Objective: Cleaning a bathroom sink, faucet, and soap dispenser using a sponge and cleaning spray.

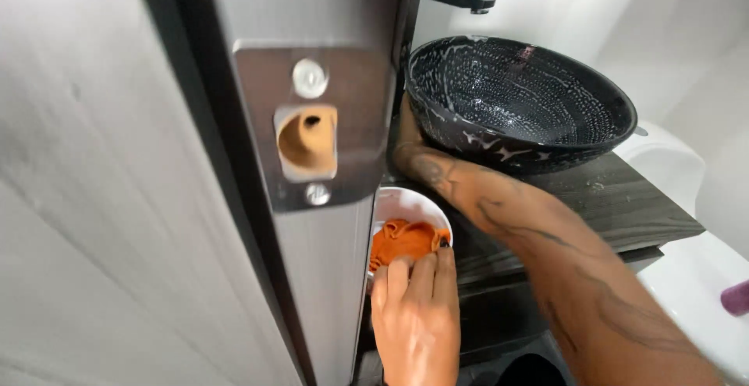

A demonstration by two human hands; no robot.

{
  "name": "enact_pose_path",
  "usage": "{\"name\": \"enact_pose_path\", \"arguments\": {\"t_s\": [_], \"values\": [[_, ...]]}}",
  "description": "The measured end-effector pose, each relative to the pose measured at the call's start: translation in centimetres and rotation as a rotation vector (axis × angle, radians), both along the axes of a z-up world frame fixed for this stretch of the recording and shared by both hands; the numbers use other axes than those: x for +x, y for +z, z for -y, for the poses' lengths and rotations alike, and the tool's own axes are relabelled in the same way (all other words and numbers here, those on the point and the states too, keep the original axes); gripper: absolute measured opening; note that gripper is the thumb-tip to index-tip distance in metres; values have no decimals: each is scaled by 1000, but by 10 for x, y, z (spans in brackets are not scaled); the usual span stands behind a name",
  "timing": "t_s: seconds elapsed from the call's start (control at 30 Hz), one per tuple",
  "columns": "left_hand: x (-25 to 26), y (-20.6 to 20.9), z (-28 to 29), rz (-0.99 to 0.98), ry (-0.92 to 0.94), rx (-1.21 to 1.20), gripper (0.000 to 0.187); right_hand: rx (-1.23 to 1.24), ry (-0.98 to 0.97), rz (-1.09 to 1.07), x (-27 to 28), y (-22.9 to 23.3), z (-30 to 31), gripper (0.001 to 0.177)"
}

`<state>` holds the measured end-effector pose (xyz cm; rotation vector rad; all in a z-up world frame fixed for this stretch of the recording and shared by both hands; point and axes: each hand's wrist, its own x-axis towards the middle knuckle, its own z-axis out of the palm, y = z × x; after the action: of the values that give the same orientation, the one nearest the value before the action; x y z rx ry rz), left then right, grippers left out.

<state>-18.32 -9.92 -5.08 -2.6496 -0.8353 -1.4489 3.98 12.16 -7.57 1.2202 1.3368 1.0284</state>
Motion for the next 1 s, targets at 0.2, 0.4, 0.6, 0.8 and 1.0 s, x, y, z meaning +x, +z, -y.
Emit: {"name": "enact_pose_path", "arguments": {"t_s": [0.2, 0.4, 0.6, 0.8, 1.0], "values": [[0, 2, -7, 4, -31, 5, 32, 194, 10, -74, -13, 24, -13, 58], [-8, 15, -8, -62, -88, -37, 37, 321, -47, -163, -6, 16, 94, 60], [-9, 14, -10, -88, -91, -56, 38, 15, 352, -294, 88, -43, 229, 51], [-9, 14, -9, -74, -84, -71, 37, 197, 532, -467, 40, 6, 152, 46], [-7, 17, -4, -89, -91, -90, 44, 451, 579, -648, 26, 96, 161, 33]]}}
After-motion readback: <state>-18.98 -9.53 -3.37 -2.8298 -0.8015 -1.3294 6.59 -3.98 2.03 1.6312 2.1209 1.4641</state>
